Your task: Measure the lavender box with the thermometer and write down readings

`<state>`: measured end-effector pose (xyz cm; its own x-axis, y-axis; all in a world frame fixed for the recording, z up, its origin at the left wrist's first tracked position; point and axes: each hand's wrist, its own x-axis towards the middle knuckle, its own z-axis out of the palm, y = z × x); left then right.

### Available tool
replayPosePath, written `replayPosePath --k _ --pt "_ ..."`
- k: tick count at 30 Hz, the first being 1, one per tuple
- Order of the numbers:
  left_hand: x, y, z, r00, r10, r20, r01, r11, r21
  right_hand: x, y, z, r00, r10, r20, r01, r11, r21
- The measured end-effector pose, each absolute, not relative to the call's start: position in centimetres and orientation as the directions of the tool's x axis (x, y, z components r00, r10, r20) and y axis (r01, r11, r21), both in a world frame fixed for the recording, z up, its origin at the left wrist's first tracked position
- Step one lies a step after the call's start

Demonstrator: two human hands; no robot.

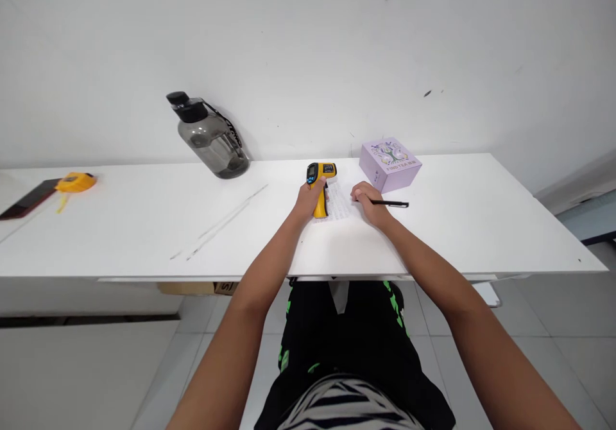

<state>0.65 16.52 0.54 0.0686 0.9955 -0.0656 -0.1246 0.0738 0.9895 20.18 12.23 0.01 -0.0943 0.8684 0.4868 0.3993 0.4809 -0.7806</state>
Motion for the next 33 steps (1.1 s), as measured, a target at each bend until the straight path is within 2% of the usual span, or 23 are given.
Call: replayPosePath --k 2,5,10,20,28,33 --pt "0.6 16.5 0.6 0.074 0.995 -0.064 -0.111 0.072 0.991 20.0 12.4 -0.2 -0.042 0.942 0.333 0.283 0.331 -0.900" --pt "0.6 16.5 0.8 0.069 0.995 -0.071 -0.091 0.078 0.993 19.8 12.5 -0.4 -0.008 0.982 0.191 0.292 0.185 -0.938" --pt "0.9 16.1 1.0 0.032 0.996 -0.081 -0.110 0.084 0.990 19.5 11.9 -0.6 -0.076 0.987 0.141 0.398 0.160 -0.903" --pt "1.0 15.2 2.0 0.031 0.998 -0.045 -0.055 0.047 0.997 19.3 12.2 -0.9 -0.064 0.990 0.127 0.442 0.142 -0.886" --pt "0.9 15.3 1.7 0.041 0.999 -0.032 -0.061 0.035 0.998 19.5 12.1 -0.6 -0.094 0.991 0.090 0.416 0.121 -0.901" --pt "1.0 15.6 1.5 0.043 0.998 -0.036 -0.059 0.038 0.998 19.6 12.0 -0.4 -0.050 0.990 0.129 0.384 0.139 -0.913"
